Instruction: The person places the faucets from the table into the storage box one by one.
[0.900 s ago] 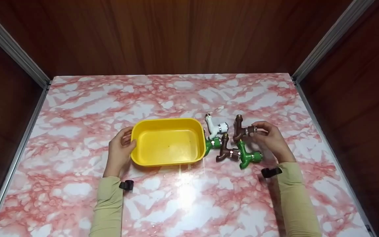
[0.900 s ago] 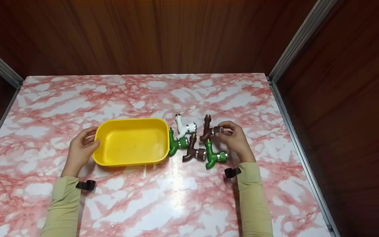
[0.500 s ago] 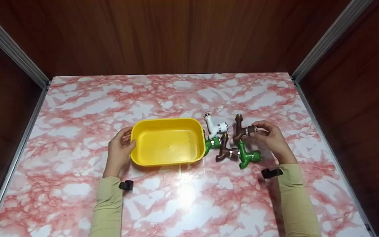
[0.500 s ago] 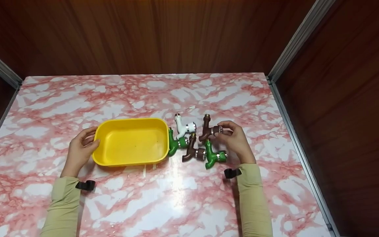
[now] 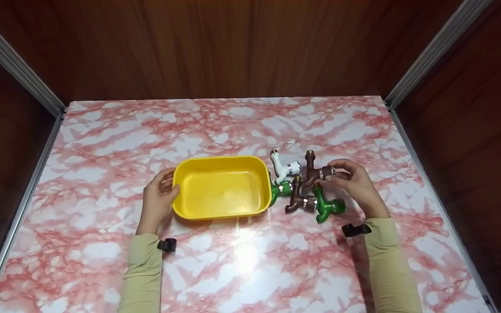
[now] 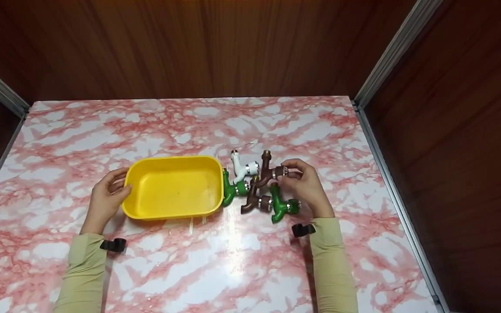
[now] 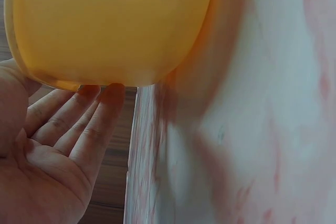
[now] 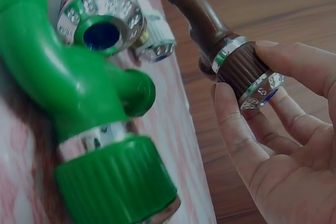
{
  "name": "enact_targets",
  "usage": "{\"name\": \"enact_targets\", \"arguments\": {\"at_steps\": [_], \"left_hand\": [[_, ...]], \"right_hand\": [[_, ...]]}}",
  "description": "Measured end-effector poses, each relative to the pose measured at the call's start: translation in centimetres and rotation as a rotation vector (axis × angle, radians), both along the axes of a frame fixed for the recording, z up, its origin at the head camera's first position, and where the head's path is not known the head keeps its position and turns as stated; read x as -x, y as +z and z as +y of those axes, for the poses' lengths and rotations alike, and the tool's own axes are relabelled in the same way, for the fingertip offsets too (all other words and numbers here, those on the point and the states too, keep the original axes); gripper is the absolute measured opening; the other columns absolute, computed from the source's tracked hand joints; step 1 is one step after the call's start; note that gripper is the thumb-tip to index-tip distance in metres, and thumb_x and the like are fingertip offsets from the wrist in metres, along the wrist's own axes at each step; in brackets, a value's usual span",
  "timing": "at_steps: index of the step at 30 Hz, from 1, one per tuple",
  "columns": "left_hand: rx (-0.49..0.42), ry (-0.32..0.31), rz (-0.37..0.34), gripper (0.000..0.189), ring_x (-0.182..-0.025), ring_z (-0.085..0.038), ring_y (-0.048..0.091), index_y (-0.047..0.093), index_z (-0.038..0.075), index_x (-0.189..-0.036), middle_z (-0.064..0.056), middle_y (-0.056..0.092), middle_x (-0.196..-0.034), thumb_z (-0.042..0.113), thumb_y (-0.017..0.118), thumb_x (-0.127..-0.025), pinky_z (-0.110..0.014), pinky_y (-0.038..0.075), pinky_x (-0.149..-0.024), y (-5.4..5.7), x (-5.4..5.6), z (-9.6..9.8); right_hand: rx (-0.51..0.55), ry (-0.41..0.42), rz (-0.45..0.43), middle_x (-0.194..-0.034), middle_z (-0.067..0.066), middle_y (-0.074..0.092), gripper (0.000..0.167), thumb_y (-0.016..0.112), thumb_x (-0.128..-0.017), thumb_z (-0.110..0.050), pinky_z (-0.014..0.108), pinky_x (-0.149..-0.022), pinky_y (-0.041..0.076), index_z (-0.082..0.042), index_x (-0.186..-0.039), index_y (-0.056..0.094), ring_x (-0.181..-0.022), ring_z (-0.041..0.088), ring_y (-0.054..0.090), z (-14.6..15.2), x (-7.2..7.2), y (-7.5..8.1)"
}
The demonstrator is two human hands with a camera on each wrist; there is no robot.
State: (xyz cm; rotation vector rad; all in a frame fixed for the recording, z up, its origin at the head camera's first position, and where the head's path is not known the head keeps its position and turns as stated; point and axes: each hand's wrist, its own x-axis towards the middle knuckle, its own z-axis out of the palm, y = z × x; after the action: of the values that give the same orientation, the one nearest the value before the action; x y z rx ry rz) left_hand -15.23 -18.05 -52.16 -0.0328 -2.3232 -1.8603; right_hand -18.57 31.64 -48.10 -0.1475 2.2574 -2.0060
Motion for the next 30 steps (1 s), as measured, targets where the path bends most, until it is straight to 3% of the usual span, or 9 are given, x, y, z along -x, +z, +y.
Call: {"name": "enact_targets", "arguments": {"at_steps": [6,9,14,30], "left_hand": [[-0.011,-0.015,-0.002,0.044,-0.112,-0.037,0.057,0.053,-0.007,-0.13,-0.026,0.056,-0.123,-0.011,0.059,-0.087,-0.041,0.047,-0.095,2.5,-1.0,0.5],[-0.01,-0.018,-0.012,0.044,-0.112,-0.038,0.056,0.052,-0.007,-0.13,-0.027,0.056,-0.123,-0.011,0.059,-0.087,-0.041,0.047,-0.096,2.9,-1.2,0.6],[-0.021,-0.013,-0.012,0.044,-0.112,-0.039,0.056,0.052,-0.008,-0.13,-0.027,0.055,-0.123,-0.011,0.059,-0.086,-0.042,0.046,-0.097,2.8,-1.2,0.5],[-0.029,-0.021,-0.013,0.044,-0.112,-0.038,0.056,0.053,-0.007,-0.13,-0.027,0.055,-0.123,-0.01,0.059,-0.087,-0.039,0.048,-0.094,2.7,-1.0,0.6]], "right_hand": [[0.017,0.036,0.007,-0.113,0.017,0.057,0.043,0.072,-0.083,-0.001,0.039,-0.084,0.055,0.009,-0.12,0.054,-0.091,0.022,0.066,-0.9,-0.2,0.3],[0.025,0.054,0.004,-0.112,0.017,0.057,0.043,0.073,-0.083,-0.001,0.041,-0.085,0.054,0.009,-0.12,0.053,-0.092,0.022,0.065,-1.4,-0.3,0.5],[-0.007,0.064,0.003,-0.113,0.016,0.058,0.041,0.073,-0.083,-0.004,0.036,-0.08,0.055,0.007,-0.119,0.055,-0.092,0.021,0.065,-2.2,-0.5,1.0],[0.02,0.108,0.003,-0.115,0.017,0.056,0.04,0.074,-0.082,-0.004,0.044,-0.082,0.054,0.004,-0.117,0.057,-0.093,0.025,0.064,-5.0,-0.7,1.1]]}}
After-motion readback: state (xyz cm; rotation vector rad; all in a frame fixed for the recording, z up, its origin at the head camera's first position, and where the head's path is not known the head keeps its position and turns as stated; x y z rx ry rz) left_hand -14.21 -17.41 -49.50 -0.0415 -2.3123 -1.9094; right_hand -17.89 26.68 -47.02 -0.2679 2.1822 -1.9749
